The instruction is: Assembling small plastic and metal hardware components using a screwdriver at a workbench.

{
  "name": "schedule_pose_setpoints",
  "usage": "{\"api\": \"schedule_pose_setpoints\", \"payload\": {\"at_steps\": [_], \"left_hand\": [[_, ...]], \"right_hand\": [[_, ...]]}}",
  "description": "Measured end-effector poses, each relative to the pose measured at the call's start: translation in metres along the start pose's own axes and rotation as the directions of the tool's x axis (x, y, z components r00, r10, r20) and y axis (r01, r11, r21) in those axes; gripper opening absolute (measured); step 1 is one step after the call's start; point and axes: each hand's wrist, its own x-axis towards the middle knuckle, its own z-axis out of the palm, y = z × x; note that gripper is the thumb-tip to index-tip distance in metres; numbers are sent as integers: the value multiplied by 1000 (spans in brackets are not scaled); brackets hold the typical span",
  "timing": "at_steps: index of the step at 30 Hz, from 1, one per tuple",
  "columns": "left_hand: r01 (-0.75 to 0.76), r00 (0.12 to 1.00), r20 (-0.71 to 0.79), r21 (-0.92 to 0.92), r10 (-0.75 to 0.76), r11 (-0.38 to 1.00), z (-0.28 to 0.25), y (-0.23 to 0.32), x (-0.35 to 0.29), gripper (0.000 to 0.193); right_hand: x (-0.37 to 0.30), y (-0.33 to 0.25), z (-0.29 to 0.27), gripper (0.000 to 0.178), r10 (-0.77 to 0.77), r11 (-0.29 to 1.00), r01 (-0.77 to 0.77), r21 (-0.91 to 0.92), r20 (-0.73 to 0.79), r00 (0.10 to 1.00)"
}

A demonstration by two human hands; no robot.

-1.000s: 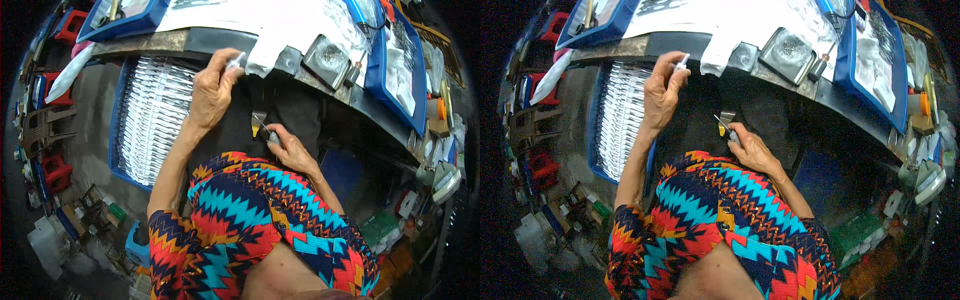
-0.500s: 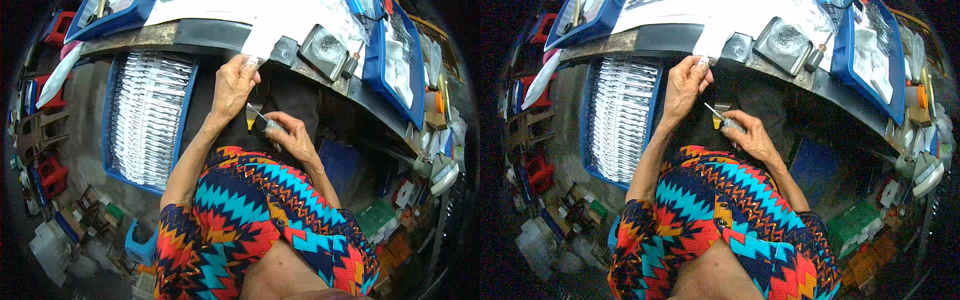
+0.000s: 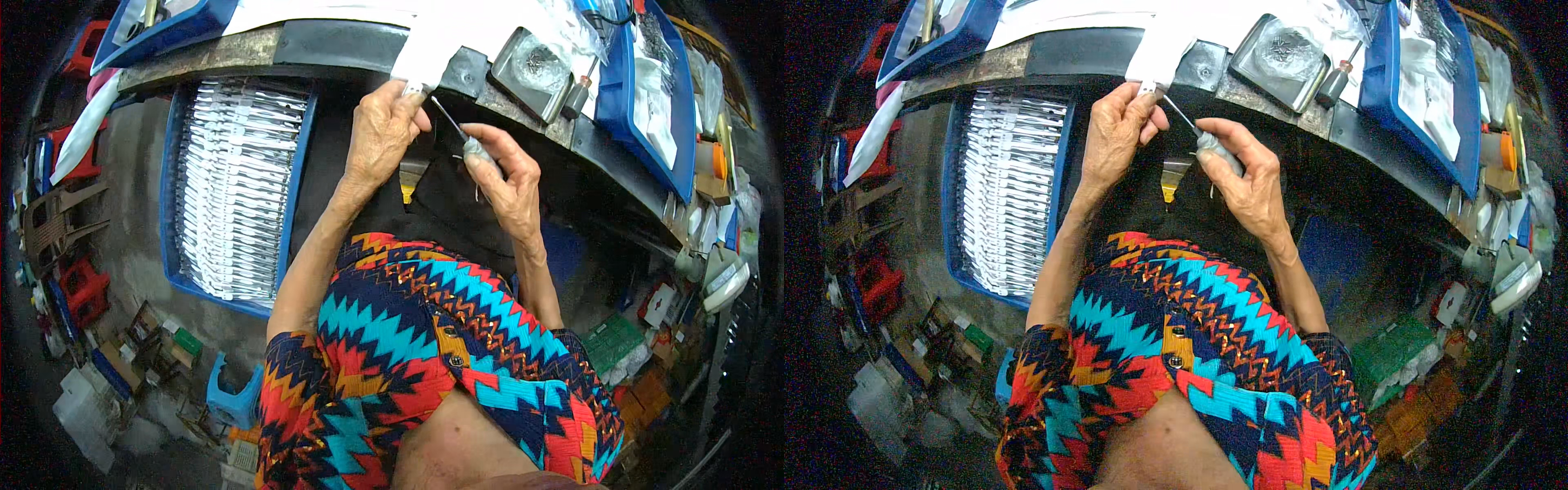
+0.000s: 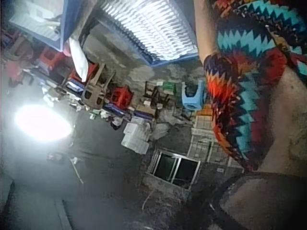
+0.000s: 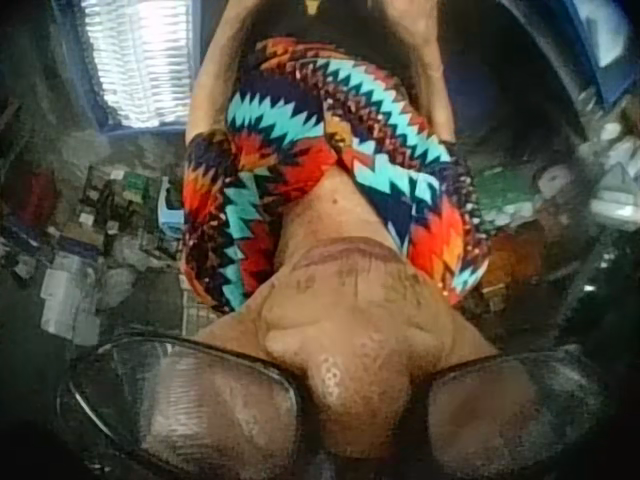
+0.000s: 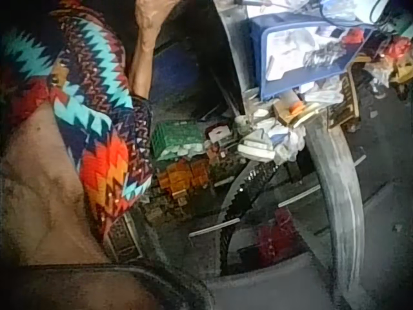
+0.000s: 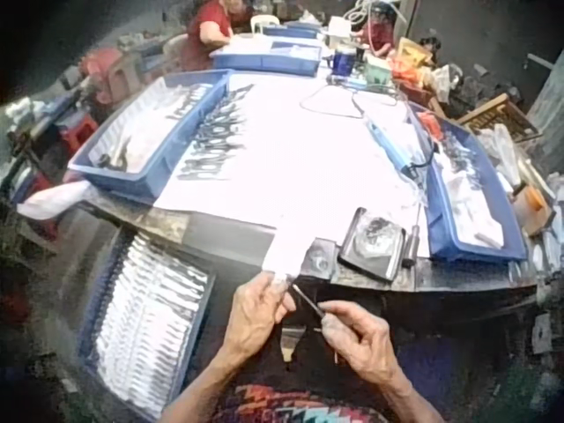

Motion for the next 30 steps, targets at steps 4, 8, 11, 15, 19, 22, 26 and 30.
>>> {"api": "schedule_pose_setpoints", "payload": {"at_steps": [4, 8, 11, 15, 19, 22, 26, 30], "left_hand": [[-31, 1000, 1, 16, 31, 999, 0, -1, -1, 21], [-61, 998, 9, 34, 61, 998, 0, -5, 0, 20], [-89, 996, -13, 35, 90, 995, 2, -5, -1, 19], [-100, 995, -24, 54, 102, 993, 1, -6, -1, 18], [-138, 987, -73, 116, 146, 984, 2, -3, -1, 20], [-159, 981, -86, 168, 175, 973, 4, -4, -2, 18], [-213, 958, -130, 262, 254, 941, 9, -5, -3, 16], [-219, 953, -136, 306, 270, 927, 10, -4, -3, 15]], "right_hand": [[7, -4, 0, 29, -7, 999, 8, -52, 23, 1000], [13, -6, -1, 29, -35, 994, 39, -101, 47, 998], [14, -6, -2, 28, -36, 993, 41, -114, 52, 998], [15, -5, -2, 28, -43, 990, 51, -131, 60, 997], [16, -8, -3, 28, -16, 989, 25, -146, 66, 998], [16, -7, -4, 28, -72, 981, 84, -176, 73, 995], [18, -10, -2, 28, -184, 941, 200, -274, 82, 980], [19, -15, 2, 31, -432, 713, 446, -541, 163, 887]]}}
